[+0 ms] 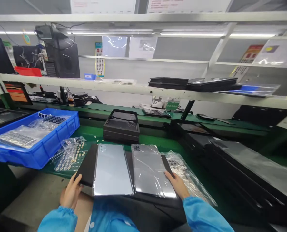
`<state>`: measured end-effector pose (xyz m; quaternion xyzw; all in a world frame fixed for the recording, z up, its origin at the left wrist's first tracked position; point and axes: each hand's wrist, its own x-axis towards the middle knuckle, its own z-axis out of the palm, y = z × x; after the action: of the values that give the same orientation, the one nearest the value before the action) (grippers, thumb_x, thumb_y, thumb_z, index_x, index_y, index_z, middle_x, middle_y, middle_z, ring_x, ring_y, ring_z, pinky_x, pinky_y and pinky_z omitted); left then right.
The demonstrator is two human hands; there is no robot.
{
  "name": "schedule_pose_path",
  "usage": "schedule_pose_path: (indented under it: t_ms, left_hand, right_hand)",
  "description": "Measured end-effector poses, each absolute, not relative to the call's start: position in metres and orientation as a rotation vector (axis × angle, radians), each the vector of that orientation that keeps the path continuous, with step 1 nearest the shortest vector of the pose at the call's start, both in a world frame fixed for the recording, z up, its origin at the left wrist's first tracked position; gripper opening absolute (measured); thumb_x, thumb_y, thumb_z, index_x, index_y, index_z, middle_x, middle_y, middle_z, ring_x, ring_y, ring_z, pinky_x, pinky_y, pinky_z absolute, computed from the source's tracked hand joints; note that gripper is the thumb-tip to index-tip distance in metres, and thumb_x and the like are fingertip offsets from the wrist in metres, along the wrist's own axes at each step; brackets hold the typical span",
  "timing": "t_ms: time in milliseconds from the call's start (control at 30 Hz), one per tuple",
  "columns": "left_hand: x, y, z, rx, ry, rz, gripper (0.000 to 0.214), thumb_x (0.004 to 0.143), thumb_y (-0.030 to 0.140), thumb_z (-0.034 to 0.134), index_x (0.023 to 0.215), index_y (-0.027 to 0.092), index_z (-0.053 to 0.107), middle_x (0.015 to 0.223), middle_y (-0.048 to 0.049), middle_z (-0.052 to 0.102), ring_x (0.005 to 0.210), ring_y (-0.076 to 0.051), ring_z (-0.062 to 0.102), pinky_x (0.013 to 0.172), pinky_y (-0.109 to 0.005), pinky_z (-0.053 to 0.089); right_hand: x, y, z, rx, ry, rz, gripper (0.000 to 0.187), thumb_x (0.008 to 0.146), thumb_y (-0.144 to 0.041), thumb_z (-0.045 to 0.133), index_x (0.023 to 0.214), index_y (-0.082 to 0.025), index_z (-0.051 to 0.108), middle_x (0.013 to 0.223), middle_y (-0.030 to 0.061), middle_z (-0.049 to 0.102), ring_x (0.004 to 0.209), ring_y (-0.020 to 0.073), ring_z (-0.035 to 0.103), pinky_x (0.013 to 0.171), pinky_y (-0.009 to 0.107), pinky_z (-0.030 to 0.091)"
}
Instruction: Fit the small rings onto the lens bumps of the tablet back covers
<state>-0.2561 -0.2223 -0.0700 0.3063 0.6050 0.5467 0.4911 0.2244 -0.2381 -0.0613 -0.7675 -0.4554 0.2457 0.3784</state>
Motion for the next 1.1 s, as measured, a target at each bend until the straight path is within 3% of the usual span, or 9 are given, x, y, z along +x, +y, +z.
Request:
schedule_pose_path:
  t_ms: [133, 267, 367, 433, 500, 767, 867, 967, 1100]
  left_hand:
    - [-0.267, -0.206, -0.077, 0.884, 1.556, 1.218, 0.055, 0.061, 0.053, 0.076, 0.104, 0.02, 0.062, 0.104, -0.0094, 0.069, 0.102, -0.03, 0.065, 0.075, -0.036, 0.057]
    - [-0.275, -0.203, -0.078, 1.045, 1.698, 1.092, 0.032, 0.081, 0.04, 0.068, 0.101, 0.016, 0.063, 0.103, -0.0062, 0.067, 0.1, -0.024, 0.063, 0.084, -0.04, 0.054]
    - [-0.276, -0.202, -0.078, 1.131, 1.802, 1.003, 0.026, 0.088, 0.034, 0.062, 0.105, 0.015, 0.062, 0.109, -0.0058, 0.064, 0.101, -0.022, 0.062, 0.088, -0.043, 0.052]
    - [-0.274, -0.203, -0.077, 1.183, 1.866, 0.976, 0.026, 0.088, 0.034, 0.061, 0.106, 0.015, 0.062, 0.111, -0.0063, 0.063, 0.102, -0.022, 0.061, 0.089, -0.044, 0.051]
    - [-0.27, -0.205, -0.074, 1.229, 1.933, 0.973, 0.027, 0.089, 0.034, 0.06, 0.107, 0.014, 0.061, 0.112, -0.0066, 0.062, 0.104, -0.023, 0.06, 0.09, -0.045, 0.05]
    - [-0.23, -0.225, -0.045, 1.46, 2.175, 1.047, 0.033, 0.088, 0.036, 0.06, 0.115, 0.016, 0.058, 0.126, -0.0098, 0.056, 0.116, -0.026, 0.054, 0.099, -0.052, 0.043]
    - [-0.207, -0.251, 0.007, 1.661, 2.145, 1.138, 0.027, 0.086, 0.03, 0.059, 0.11, 0.017, 0.062, 0.133, -0.012, 0.053, 0.128, -0.029, 0.044, 0.111, -0.052, 0.031]
    - [-0.184, -0.302, 0.074, 1.925, 1.947, 1.21, 0.022, 0.087, 0.031, 0.049, 0.095, 0.026, 0.069, 0.116, -0.003, 0.066, 0.122, -0.024, 0.053, 0.116, -0.046, 0.027]
    - [-0.161, -0.372, 0.104, 2.482, 1.511, 1.375, 0.013, 0.088, 0.033, 0.053, 0.09, 0.029, 0.066, 0.097, 0.0029, 0.07, 0.108, -0.021, 0.063, 0.105, -0.045, 0.046]
  right_hand:
    - [0.254, -0.219, -0.053, -2.049, -1.35, 0.604, 0.027, 0.068, -0.051, 0.064, 0.064, -0.024, 0.063, 0.073, 0.0108, 0.071, 0.078, 0.0313, 0.069, 0.073, 0.04, 0.051]
    - [0.268, -0.167, -0.027, -2.143, -1.636, 0.573, 0.035, 0.047, -0.04, 0.082, 0.042, -0.025, 0.05, 0.049, 0.0109, 0.059, 0.058, 0.0347, 0.064, 0.063, 0.046, 0.047]
    - [0.231, -0.11, -0.022, -1.988, -1.871, 0.427, 0.024, 0.071, -0.048, 0.066, 0.077, -0.025, 0.067, 0.088, 0.0142, 0.07, 0.091, 0.0356, 0.065, 0.081, 0.047, 0.045]
    - [0.189, -0.083, -0.03, -1.808, -2.033, 0.374, 0.033, 0.078, -0.046, 0.06, 0.104, -0.027, 0.066, 0.114, 0.0098, 0.066, 0.111, 0.0299, 0.058, 0.093, 0.042, 0.041]
    - [0.15, -0.072, -0.045, -1.675, -2.155, 0.342, 0.041, 0.08, -0.043, 0.059, 0.117, -0.025, 0.062, 0.126, 0.0082, 0.061, 0.118, 0.0265, 0.054, 0.099, 0.038, 0.039]
    - [0.121, -0.075, -0.085, -1.551, -2.306, 0.213, 0.036, 0.092, -0.042, 0.049, 0.116, -0.018, 0.061, 0.131, 0.0089, 0.058, 0.137, 0.0286, 0.033, 0.112, 0.053, 0.02]
    - [0.121, -0.07, -0.083, -1.537, -2.315, 0.2, 0.034, 0.092, -0.042, 0.055, 0.112, -0.016, 0.062, 0.128, 0.0091, 0.057, 0.129, 0.028, 0.043, 0.108, 0.055, 0.028]
    - [0.118, -0.068, -0.078, -1.534, -2.311, 0.184, 0.032, 0.092, -0.039, 0.058, 0.113, -0.016, 0.06, 0.124, 0.0087, 0.058, 0.118, 0.0259, 0.053, 0.101, 0.052, 0.04]
    - [0.115, -0.066, -0.074, -1.551, -2.298, 0.173, 0.031, 0.092, -0.036, 0.058, 0.117, -0.017, 0.058, 0.123, 0.0087, 0.058, 0.11, 0.0237, 0.057, 0.094, 0.047, 0.047]
